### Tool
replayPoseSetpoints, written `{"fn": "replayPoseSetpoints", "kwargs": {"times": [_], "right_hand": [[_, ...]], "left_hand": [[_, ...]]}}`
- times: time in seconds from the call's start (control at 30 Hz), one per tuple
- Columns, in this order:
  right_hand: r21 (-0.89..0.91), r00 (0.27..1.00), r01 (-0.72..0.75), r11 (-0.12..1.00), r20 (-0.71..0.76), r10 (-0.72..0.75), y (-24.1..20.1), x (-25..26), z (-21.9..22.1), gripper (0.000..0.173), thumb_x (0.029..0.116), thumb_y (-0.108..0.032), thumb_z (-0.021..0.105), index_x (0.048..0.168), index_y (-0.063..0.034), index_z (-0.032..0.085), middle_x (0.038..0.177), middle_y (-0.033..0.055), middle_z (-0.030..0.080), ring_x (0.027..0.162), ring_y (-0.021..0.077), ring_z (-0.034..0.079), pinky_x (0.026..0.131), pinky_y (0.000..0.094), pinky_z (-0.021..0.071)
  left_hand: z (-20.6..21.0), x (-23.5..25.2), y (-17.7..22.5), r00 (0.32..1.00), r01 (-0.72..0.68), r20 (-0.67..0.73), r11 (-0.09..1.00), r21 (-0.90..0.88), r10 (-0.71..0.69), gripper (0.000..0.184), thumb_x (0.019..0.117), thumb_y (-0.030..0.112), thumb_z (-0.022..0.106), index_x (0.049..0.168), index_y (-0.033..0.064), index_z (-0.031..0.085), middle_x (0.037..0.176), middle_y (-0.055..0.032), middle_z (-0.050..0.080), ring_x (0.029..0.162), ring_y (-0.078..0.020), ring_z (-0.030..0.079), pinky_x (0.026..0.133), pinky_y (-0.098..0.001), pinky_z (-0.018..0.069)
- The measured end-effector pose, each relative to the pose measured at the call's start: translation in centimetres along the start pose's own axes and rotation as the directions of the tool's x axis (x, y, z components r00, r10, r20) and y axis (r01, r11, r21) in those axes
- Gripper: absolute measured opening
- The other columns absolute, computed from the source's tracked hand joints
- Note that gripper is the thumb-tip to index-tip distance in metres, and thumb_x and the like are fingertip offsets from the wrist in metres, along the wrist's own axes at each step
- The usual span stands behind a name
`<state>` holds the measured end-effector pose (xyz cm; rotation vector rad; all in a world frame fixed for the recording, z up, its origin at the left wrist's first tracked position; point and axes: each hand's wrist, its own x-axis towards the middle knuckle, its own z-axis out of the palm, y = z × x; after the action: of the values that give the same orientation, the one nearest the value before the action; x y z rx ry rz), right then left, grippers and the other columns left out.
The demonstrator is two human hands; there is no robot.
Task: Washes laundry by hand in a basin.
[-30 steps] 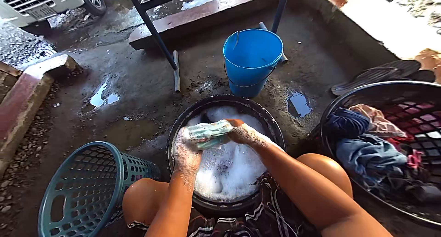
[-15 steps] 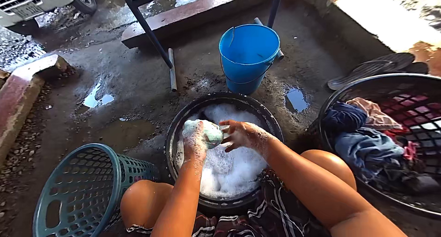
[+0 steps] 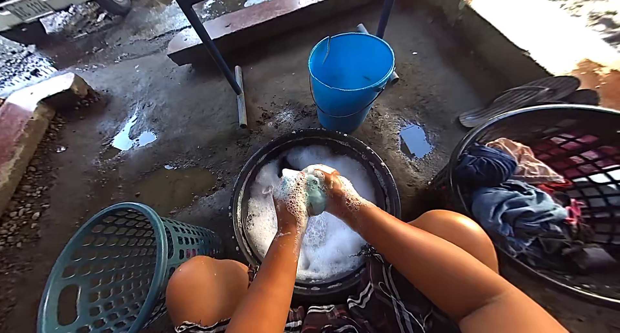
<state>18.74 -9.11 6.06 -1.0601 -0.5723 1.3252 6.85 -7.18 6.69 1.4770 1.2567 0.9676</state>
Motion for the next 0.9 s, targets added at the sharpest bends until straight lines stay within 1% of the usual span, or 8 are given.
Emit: {"fn": "replayPoseSetpoints", "kwargs": {"times": [0.07,0.17,0.23,0.33,0.37,0.5,0.73,0.9], "right_hand": [[-0.135,0.998,0.059,0.989,-0.026,-0.063,-0.3,-0.4,0.4,0.020,0.1027,-0.010,0.050,0.095,-0.0030,0.067,0.081,0.0014,0.065,0.076,0.0074,0.063,0.072,0.0275,0.0550],[-0.321,0.986,0.149,0.935,-0.020,-0.164,-0.2,-0.2,0.2,0.010,0.0950,-0.006,0.061,0.086,-0.0033,0.064,0.072,0.0003,0.062,0.068,0.0060,0.061,0.066,0.0272,0.0533],[-0.456,0.976,0.209,0.865,0.039,-0.215,-0.3,-0.1,0.0,0.008,0.0883,-0.009,0.067,0.083,-0.0040,0.065,0.068,0.0000,0.061,0.064,0.0061,0.060,0.062,0.0282,0.0522],[-0.657,0.963,0.267,0.705,0.159,-0.217,-1.7,-0.8,0.1,0.017,0.0874,-0.014,0.073,0.095,0.0014,0.070,0.084,0.0112,0.068,0.078,0.0178,0.066,0.075,0.0410,0.0552],[-0.694,0.950,0.311,0.650,0.205,-0.236,-2.0,-1.0,0.2,0.021,0.0871,-0.015,0.075,0.098,0.0032,0.071,0.091,0.0151,0.071,0.085,0.0224,0.068,0.081,0.0458,0.0556],[-0.714,0.876,0.480,0.510,0.358,-0.323,-1.7,-1.2,0.2,0.020,0.0851,-0.018,0.075,0.092,0.0011,0.072,0.091,0.0142,0.071,0.087,0.0241,0.069,0.079,0.0471,0.0559],[-0.761,0.880,0.476,0.441,0.415,-0.232,-2.3,-1.3,0.5,0.024,0.0880,-0.022,0.072,0.096,0.0000,0.073,0.096,0.0149,0.073,0.092,0.0270,0.070,0.083,0.0502,0.0554],[-0.820,0.914,0.250,0.514,0.375,0.154,-3.2,0.1,0.0,0.037,0.1005,-0.033,0.061,0.118,-0.0007,0.067,0.107,0.0186,0.069,0.100,0.0278,0.067,0.091,0.0505,0.0512]], "left_hand": [[0.3,0.3,-0.3,1.000,0.019,-0.010,0.992,0.123,-0.018,0.031,0.1036,0.007,0.051,0.129,-0.0088,0.056,0.121,-0.0205,0.063,0.113,-0.0180,0.060,0.102,-0.0308,0.0476],[0.3,0.3,-0.2,0.983,0.159,0.083,0.984,0.079,-0.165,0.039,0.1079,0.005,0.038,0.144,-0.0086,0.042,0.141,-0.0230,0.051,0.129,-0.0204,0.050,0.111,-0.0306,0.0393],[0.6,0.5,-0.4,0.967,0.247,0.107,0.958,-0.148,-0.233,0.036,0.1088,0.006,0.036,0.141,-0.0053,0.044,0.131,-0.0185,0.055,0.117,-0.0163,0.056,0.101,-0.0296,0.0477],[0.6,0.5,-0.2,0.941,0.335,0.180,0.854,-0.398,-0.285,0.034,0.1106,0.012,0.029,0.135,-0.0009,0.048,0.117,-0.0127,0.058,0.103,-0.0139,0.058,0.091,-0.0306,0.0516],[0.5,0.4,0.0,0.925,0.379,0.216,0.804,-0.458,-0.314,0.035,0.1116,0.016,0.025,0.135,0.0012,0.047,0.116,-0.0112,0.058,0.103,-0.0140,0.057,0.090,-0.0314,0.0510],[0.5,0.6,-0.1,0.879,0.477,0.298,0.666,-0.573,-0.373,0.033,0.1115,0.023,0.025,0.117,0.0092,0.053,0.098,-0.0046,0.061,0.090,-0.0125,0.060,0.080,-0.0325,0.0536],[0.3,0.2,0.4,0.868,0.495,0.298,0.637,-0.591,-0.398,0.034,0.1117,0.024,0.025,0.111,0.0094,0.056,0.092,-0.0046,0.063,0.086,-0.0133,0.063,0.076,-0.0320,0.0553],[0.1,0.0,-1.5,0.849,0.528,0.321,0.637,-0.562,-0.420,0.034,0.1114,0.024,0.026,0.111,0.0069,0.056,0.087,-0.0066,0.064,0.080,-0.0164,0.065,0.072,-0.0351,0.0571]]}}
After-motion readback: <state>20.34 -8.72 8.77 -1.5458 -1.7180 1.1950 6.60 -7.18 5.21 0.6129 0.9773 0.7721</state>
